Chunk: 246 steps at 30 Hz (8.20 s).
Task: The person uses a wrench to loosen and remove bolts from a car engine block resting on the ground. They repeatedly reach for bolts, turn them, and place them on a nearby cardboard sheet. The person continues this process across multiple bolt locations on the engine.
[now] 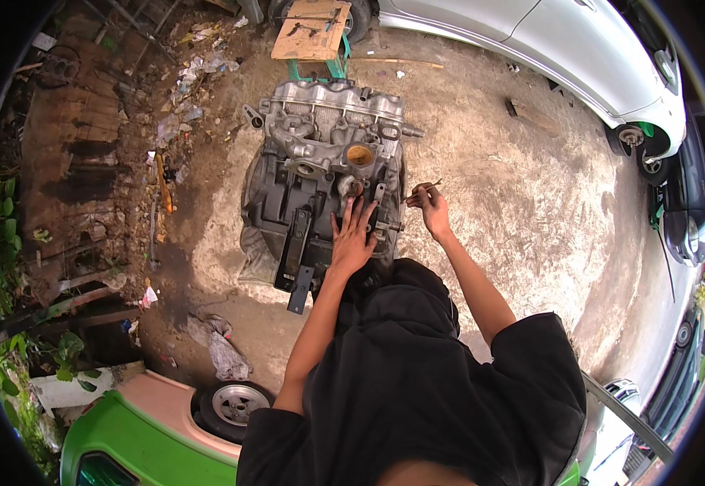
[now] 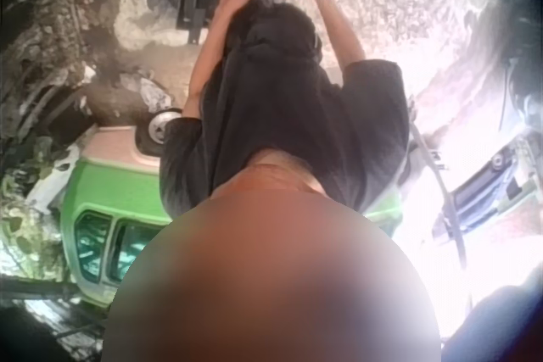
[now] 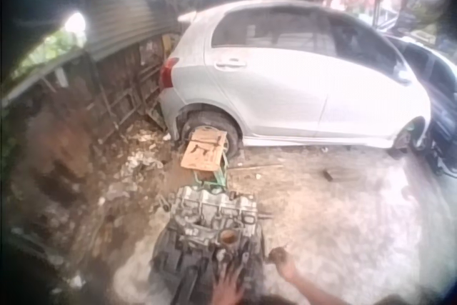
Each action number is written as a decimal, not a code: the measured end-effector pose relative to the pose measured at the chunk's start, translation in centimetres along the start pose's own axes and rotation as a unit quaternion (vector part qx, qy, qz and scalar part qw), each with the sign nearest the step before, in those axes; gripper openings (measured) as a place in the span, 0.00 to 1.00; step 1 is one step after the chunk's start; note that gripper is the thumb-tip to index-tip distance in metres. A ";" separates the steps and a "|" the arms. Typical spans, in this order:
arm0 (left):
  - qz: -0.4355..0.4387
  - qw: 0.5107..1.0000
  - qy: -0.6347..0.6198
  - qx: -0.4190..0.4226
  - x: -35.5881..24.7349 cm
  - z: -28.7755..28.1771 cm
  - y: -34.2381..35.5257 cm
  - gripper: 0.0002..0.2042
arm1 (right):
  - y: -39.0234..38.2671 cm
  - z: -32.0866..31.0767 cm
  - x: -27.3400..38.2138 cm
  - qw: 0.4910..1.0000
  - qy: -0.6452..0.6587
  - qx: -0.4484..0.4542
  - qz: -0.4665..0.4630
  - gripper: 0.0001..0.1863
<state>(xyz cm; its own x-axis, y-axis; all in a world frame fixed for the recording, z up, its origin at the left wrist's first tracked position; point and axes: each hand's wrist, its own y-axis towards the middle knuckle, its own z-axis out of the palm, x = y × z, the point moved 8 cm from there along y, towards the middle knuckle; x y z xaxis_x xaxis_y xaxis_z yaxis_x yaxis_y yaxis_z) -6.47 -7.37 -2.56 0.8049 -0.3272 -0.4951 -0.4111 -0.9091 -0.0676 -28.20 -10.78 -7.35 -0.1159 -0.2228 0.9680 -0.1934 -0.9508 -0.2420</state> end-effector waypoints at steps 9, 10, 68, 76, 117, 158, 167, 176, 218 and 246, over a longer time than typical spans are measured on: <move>-0.007 1.000 -0.005 0.005 -0.1 -0.2 0.0 0.39 | -4.9 3.1 4.4 0.940 -0.272 0.020 -0.203 0.05; -0.007 1.000 -0.004 0.006 -0.1 -0.2 0.0 0.39 | -5.0 3.4 4.3 0.945 -0.263 0.024 -0.193 0.05; -0.016 1.000 0.004 0.014 0.0 0.1 0.0 0.40 | -2.4 5.1 3.1 0.915 -0.317 0.060 -0.243 0.04; -0.011 1.000 0.009 0.010 -0.1 0.0 0.0 0.41 | -3.2 6.7 3.9 0.876 -0.371 0.170 -0.257 0.19; -0.016 1.000 -0.002 0.015 -0.2 -0.2 0.1 0.40 | -6.4 5.2 2.5 0.900 -0.343 0.106 -0.247 0.17; -0.016 1.000 0.006 0.014 0.0 0.0 0.1 0.38 | 4.2 -0.5 -2.9 0.998 0.033 0.042 0.038 0.06; -0.013 1.000 0.008 0.001 -0.4 -0.5 0.0 0.38 | -4.6 3.6 3.3 0.930 -0.258 0.045 -0.257 0.04; -0.015 1.000 0.003 0.015 -0.4 -0.5 0.0 0.40 | -4.5 4.5 2.8 0.911 -0.300 0.061 -0.276 0.12; -0.015 1.000 -0.006 0.001 -0.2 -0.4 -0.1 0.39 | -3.8 4.7 1.3 0.894 -0.327 0.085 -0.295 0.12; -0.012 1.000 -0.008 -0.001 -0.2 -0.5 -0.2 0.39 | -5.8 5.9 1.6 0.857 -0.402 0.196 -0.257 0.21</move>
<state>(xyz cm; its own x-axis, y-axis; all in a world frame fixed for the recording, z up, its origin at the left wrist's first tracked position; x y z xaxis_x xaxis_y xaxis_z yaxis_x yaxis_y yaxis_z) -6.38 -7.28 -2.01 0.8073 -0.3016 -0.5073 -0.3912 -0.9171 -0.0773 -21.54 -6.92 -4.03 0.6250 0.3205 0.7118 0.3432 -0.9318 0.1182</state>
